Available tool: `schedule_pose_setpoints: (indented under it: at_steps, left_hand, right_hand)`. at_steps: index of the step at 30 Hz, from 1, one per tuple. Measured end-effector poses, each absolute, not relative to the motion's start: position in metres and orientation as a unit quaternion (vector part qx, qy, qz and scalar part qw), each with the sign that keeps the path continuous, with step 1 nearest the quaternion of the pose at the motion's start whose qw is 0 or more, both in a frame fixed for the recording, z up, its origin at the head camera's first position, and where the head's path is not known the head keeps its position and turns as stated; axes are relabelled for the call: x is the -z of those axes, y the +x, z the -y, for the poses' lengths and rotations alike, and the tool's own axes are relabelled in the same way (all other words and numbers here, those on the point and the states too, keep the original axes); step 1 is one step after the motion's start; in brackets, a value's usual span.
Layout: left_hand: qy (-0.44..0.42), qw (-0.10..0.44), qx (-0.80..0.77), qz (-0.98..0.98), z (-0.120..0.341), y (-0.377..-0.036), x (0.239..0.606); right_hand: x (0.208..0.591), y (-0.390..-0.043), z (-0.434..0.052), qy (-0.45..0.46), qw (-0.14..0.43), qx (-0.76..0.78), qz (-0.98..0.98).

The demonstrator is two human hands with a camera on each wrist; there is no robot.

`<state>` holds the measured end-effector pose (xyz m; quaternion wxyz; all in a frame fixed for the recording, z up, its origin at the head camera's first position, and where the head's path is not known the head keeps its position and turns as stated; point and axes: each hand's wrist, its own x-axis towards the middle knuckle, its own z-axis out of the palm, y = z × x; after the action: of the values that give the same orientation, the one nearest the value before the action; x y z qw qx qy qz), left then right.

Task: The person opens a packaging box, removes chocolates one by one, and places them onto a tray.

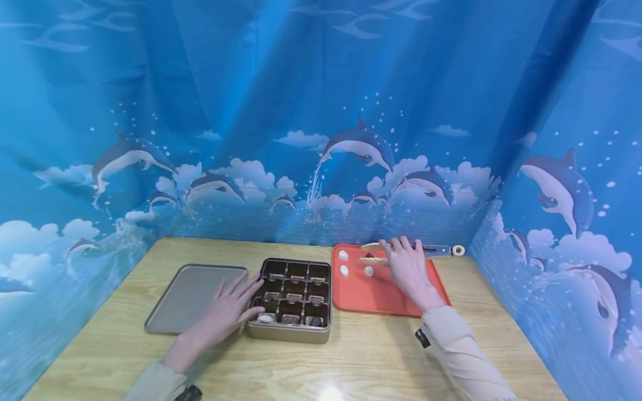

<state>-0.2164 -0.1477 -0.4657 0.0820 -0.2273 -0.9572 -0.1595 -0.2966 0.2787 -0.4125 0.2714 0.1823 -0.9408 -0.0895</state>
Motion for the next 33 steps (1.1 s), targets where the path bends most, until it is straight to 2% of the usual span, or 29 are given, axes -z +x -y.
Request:
schedule_pose_setpoints:
  at_steps: [12, 20, 27, 33]
  left_hand:
    - [-0.227, 0.072, 0.171, 0.956, 0.150, -0.218, 0.466]
    - [-0.221, 0.089, 0.189, 0.953, 0.156, -0.222, 0.462]
    - [-0.222, 0.104, 0.170, 0.955, 0.164, -0.224, 0.462]
    - [-0.229, 0.104, 0.175, 0.952, 0.165, -0.221, 0.459]
  right_hand:
    - [0.392, -0.285, -0.243, 0.219, 0.331, 0.090, 0.913]
    - [0.373, -0.271, -0.203, 0.266, 0.330, 0.096, 0.900]
    - [0.365, -0.258, -0.166, 0.348, 0.338, 0.085, 0.870]
    - [0.364, -0.246, -0.134, 0.403, 0.318, 0.114, 0.850]
